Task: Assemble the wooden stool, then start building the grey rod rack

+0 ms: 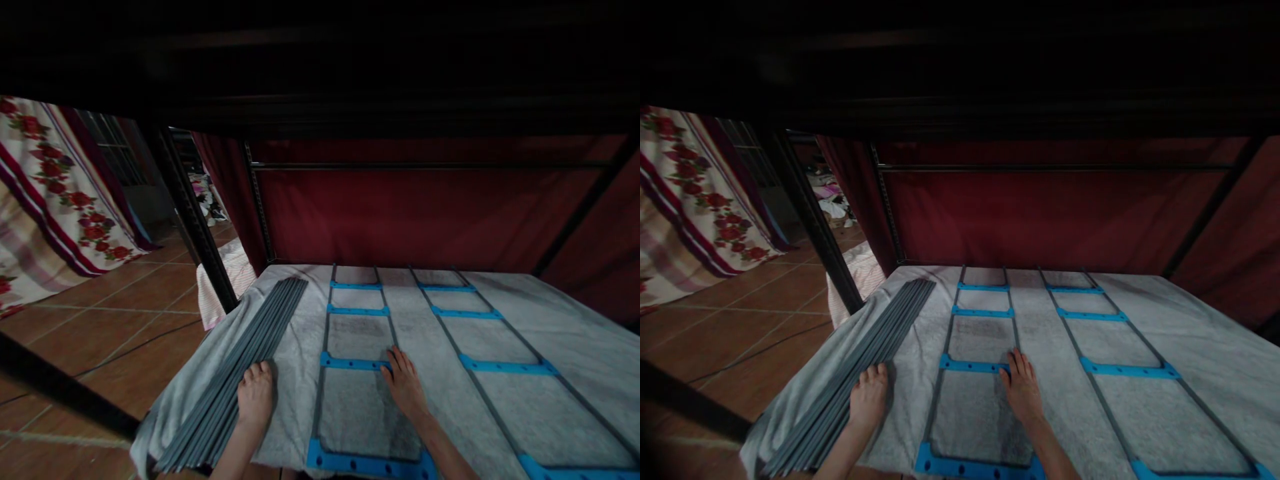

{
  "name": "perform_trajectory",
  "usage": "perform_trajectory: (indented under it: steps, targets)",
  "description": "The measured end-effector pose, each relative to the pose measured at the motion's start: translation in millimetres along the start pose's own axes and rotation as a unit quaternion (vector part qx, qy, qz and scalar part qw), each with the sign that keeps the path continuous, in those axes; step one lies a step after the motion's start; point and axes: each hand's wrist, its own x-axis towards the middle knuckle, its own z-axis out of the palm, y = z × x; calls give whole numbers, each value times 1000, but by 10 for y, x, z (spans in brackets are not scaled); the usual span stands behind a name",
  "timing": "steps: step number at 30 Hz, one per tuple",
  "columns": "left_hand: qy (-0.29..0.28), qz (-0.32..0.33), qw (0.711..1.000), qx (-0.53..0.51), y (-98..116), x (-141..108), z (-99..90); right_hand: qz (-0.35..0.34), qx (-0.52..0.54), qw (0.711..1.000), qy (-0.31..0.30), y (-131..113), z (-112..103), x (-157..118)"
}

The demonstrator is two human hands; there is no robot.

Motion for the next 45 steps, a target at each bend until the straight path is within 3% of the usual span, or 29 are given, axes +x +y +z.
perform_trajectory:
  steps: [5, 9, 12, 15, 17, 18, 21, 23, 25, 27, 30, 32, 36, 40, 45]
  targets:
    - [-39, -21, 997, -64, -142, 126, -129, 2, 29, 1000, 12, -31, -25, 2]
    - [-79, -89, 962, -245, -210, 138, -201, 9, 80, 996, 29, -59, -59, -12]
    - [-94, -73, 910, -397, -25, 80, -186, 21, 159, 986, 42, -101, -157, -3]
    - [-99, 31, 861, -498, 343, -32, -198, 58, 306, 949, 41, -237, -338, 28]
    - [-120, 88, 846, -511, 622, -117, -256, 122, 438, 891, 17, -416, -476, 40]
    - [-133, 112, 846, -504, 757, -159, -299, 161, 511, 845, -2, -529, -539, 38]
    - [-166, 175, 847, -474, 1092, -258, -459, 242, 728, 638, -70, -873, -663, 18]
    - [-169, 223, 830, -482, 1220, -268, -549, 274, 810, 514, -68, -1005, -700, 37]
    - [-163, 252, 804, -513, 1242, -193, -579, 297, 843, 448, -17, -978, -739, 126]
    - [-148, 229, 787, -553, 1163, -23, -514, 308, 852, 421, 52, -781, -819, 292]
    - [-91, 108, 791, -595, 946, 323, -219, 307, 858, 403, 82, -308, -1029, 602]
    - [-25, 52, 811, -582, 825, 513, 53, 275, 867, 407, 86, -21, -1190, 788]
    - [79, 90, 872, -475, 792, 624, 489, 227, 855, 451, 119, 243, -1449, 1092]
    - [85, 135, 926, -342, 905, 544, 614, 198, 810, 517, 194, 230, -1588, 1417]
    - [82, 138, 947, -278, 939, 497, 582, 171, 753, 575, 272, 163, -1616, 1850]
